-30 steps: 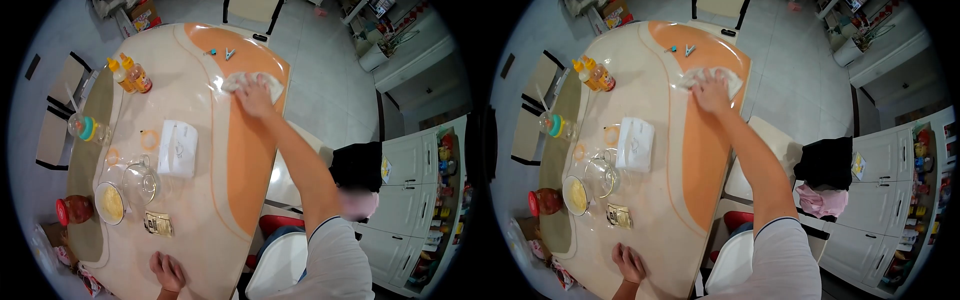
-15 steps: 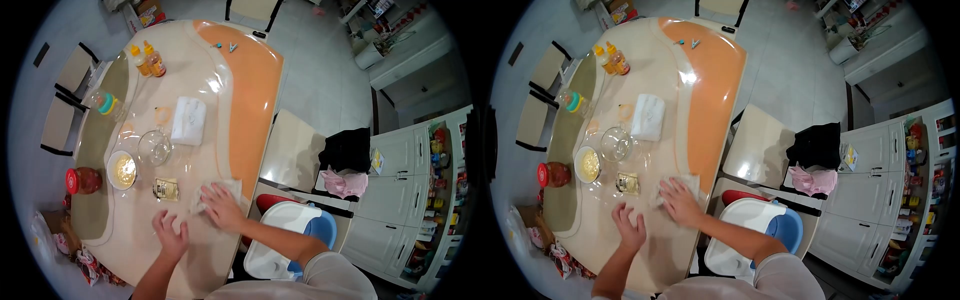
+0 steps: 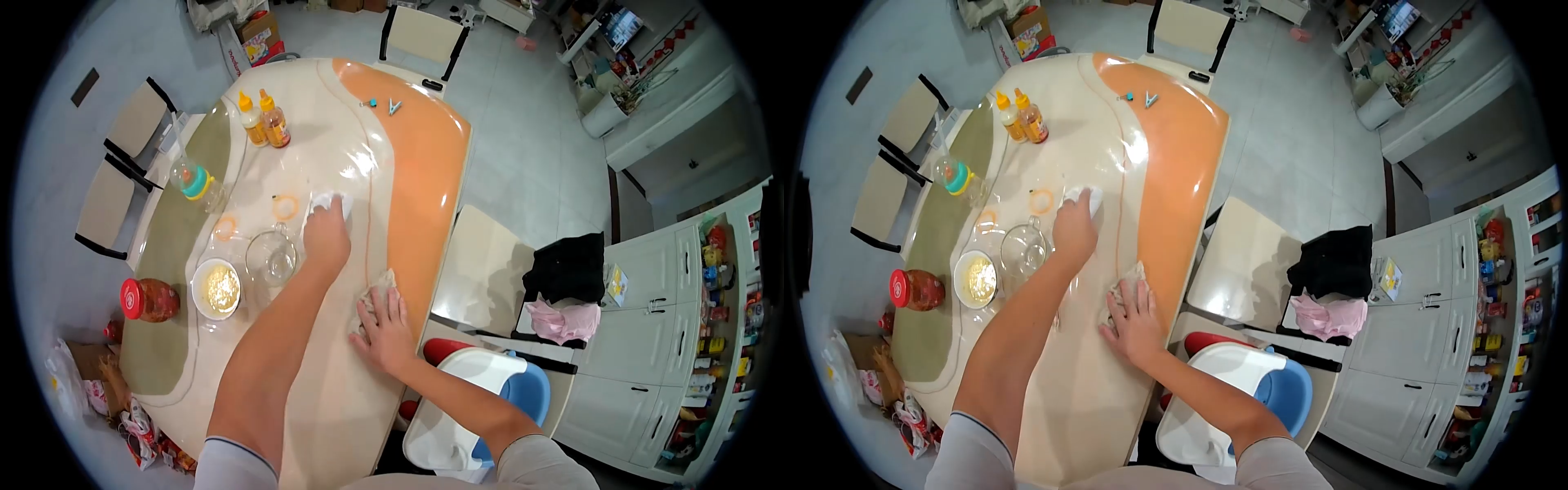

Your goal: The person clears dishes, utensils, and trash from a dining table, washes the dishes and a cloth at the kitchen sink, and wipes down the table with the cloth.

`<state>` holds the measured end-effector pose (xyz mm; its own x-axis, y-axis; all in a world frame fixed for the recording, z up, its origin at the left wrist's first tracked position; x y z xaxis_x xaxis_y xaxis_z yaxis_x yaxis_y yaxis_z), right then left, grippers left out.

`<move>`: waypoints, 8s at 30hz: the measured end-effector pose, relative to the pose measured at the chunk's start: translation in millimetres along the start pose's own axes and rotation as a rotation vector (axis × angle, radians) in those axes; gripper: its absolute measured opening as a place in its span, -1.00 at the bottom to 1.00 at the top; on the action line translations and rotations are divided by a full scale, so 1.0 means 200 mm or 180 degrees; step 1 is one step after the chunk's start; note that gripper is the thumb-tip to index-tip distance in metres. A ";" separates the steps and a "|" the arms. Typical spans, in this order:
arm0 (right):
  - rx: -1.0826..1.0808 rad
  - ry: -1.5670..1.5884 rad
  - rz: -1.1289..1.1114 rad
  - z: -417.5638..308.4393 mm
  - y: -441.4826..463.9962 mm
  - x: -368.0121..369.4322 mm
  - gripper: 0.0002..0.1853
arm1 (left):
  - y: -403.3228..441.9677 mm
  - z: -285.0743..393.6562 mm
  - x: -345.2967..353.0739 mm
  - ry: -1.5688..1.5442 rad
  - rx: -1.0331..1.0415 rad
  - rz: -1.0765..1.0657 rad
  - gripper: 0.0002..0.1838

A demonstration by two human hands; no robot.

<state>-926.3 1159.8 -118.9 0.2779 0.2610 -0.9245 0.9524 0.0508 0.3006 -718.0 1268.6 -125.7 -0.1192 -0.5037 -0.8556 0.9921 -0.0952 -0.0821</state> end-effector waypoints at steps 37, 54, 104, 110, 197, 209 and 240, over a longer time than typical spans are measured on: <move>-0.2015 0.1638 -0.1173 -0.48 -0.60 0.22 -0.39 | -1.12 -0.18 -0.83 -0.1020 0.1298 0.0997 -0.35; -0.1197 0.1996 -0.1565 -0.91 -1.11 0.30 -0.58 | -1.19 -0.08 -0.02 -0.1337 0.0621 -0.0389 -0.36; -0.2301 0.0341 -0.0384 -0.25 0.78 0.70 -0.41 | 0.28 -0.27 -0.72 -0.0226 0.0317 -0.0319 -0.01; -0.1219 0.0160 0.0218 0.06 1.35 0.85 -0.37 | 0.15 -0.36 -0.79 -0.0284 0.0590 0.0347 0.00; -0.1840 0.1114 -0.0514 -0.97 0.02 0.54 -0.53 | -0.62 -1.04 -0.79 0.0209 0.0025 -0.0381 0.28; -0.1561 0.0799 -0.0198 -1.11 1.07 1.01 -0.52 | -0.93 -0.90 -1.52 -0.0018 -0.0032 0.0054 0.27; -0.1890 0.2629 -0.1394 -1.15 -0.40 0.48 -0.64 | -0.87 -0.87 -0.94 -0.0099 0.0537 -0.0163 0.28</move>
<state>-1005.3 1403.3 -177.0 -0.4480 0.6592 -0.6040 0.6750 0.6924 0.2550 -860.3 1529.4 -39.2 -0.1732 -0.5204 -0.8362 0.9641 -0.2629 -0.0360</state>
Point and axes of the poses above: each hand's wrist, its own y-axis towards the middle knuckle, its own x-axis out of the palm, z = x × y, the point moved 5 cm from there along y, towards the middle knuckle, and after that the axes turned 10 degrees about -y, right-handed, at the moved point
